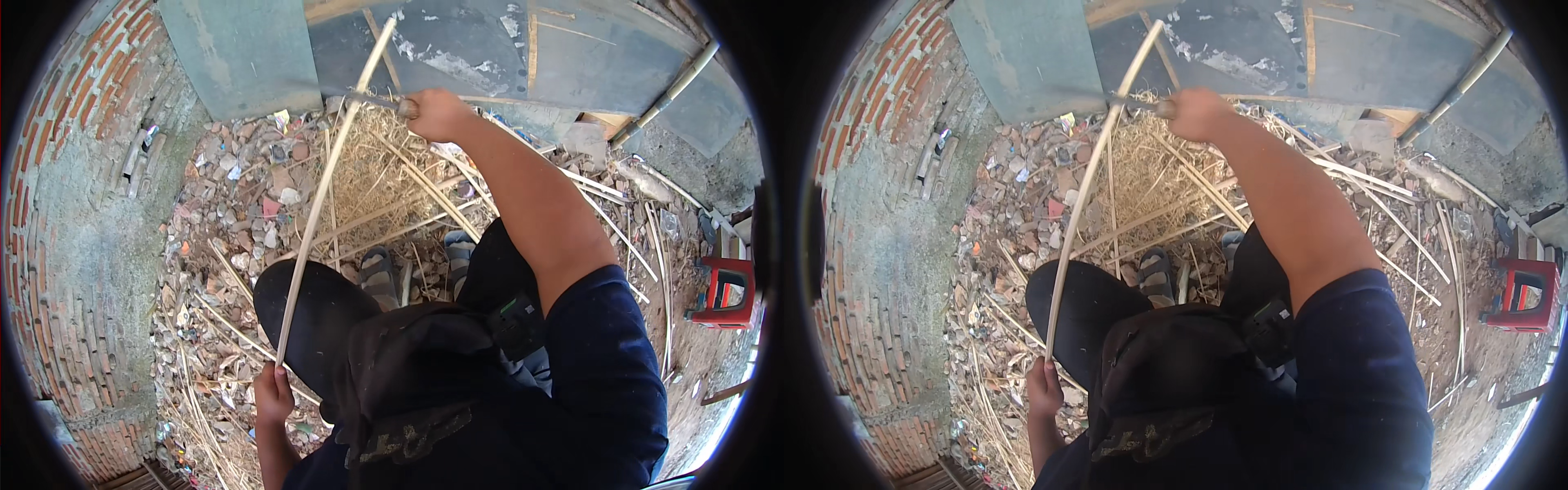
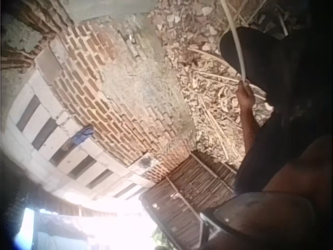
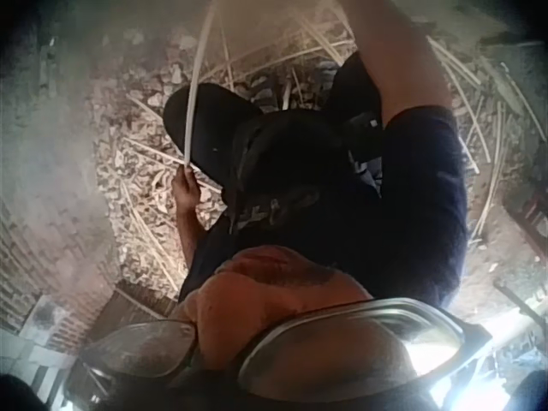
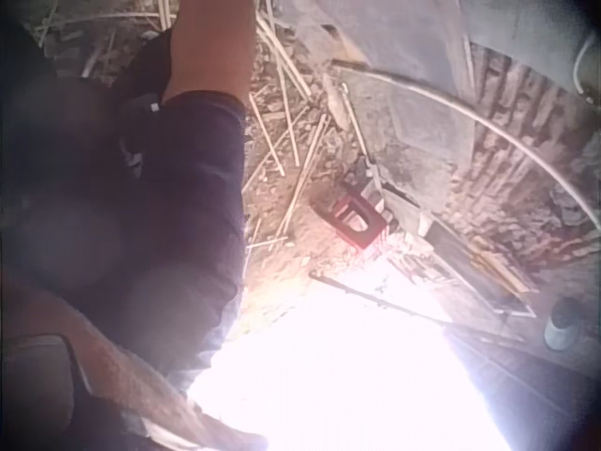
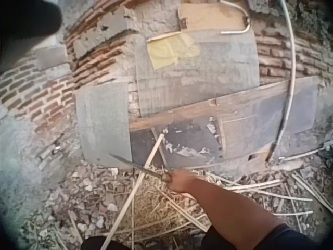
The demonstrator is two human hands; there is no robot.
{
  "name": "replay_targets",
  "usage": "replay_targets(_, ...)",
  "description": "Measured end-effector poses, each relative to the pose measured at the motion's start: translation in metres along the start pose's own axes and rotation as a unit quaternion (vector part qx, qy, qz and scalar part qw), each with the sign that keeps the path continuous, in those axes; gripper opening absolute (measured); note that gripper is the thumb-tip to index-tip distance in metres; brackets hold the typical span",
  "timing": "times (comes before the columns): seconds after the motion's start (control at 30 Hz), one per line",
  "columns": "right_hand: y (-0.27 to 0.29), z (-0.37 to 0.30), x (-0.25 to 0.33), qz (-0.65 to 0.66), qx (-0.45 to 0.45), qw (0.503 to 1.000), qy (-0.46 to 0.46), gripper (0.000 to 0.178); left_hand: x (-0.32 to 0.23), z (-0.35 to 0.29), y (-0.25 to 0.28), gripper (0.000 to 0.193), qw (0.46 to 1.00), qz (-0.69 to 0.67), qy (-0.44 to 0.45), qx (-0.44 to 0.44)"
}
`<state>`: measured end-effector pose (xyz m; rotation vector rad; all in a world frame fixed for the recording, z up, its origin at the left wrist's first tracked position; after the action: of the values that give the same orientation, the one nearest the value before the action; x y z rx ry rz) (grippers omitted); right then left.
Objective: The person shaves a thin strip of bamboo by hand using a large curved blade, repeatedly drawing the blade along the length of the material to smooth it.
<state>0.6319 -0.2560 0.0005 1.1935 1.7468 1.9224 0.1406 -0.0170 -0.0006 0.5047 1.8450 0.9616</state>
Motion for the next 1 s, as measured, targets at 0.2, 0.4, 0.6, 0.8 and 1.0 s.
replay_targets(0.2,0.020,-0.012,-0.012,0.046,-0.072,0.996,-0.026,0.023,0.002,-0.002,0.006,0.041,0.995,-0.099,-0.005,0.014)
replay_targets(0.4,0.032,-0.028,0.045,-0.024,0.002,0.996,0.090,0.012,0.010,-0.024,-0.001,0.046,0.998,-0.058,0.017,0.029)
replay_targets(0.6,0.017,-0.015,-0.031,0.043,-0.082,0.995,-0.035,0.022,0.047,-0.044,-0.011,0.047,0.997,-0.060,0.031,0.033)
replay_targets(0.8,0.019,-0.023,0.005,0.096,-0.001,0.995,0.029,0.022,0.030,-0.038,-0.007,0.037,0.996,-0.039,0.075,0.034)
replay_targets(1.0,0.010,-0.032,0.050,-0.005,0.024,0.995,0.093,0.011,-0.023,-0.020,-0.005,0.023,0.993,0.063,-0.032,-0.095)
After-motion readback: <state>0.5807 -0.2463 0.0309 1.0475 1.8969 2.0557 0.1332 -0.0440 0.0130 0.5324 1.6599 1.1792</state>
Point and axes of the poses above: each hand's wrist, its own z-axis towards the middle knuckle, its own y-axis out of the back of the hand, x = y × z, the point moved 7 cm from there along z, towards the middle knuckle, and after that the axes turned 4 degrees about x, right-handed, at the moved point
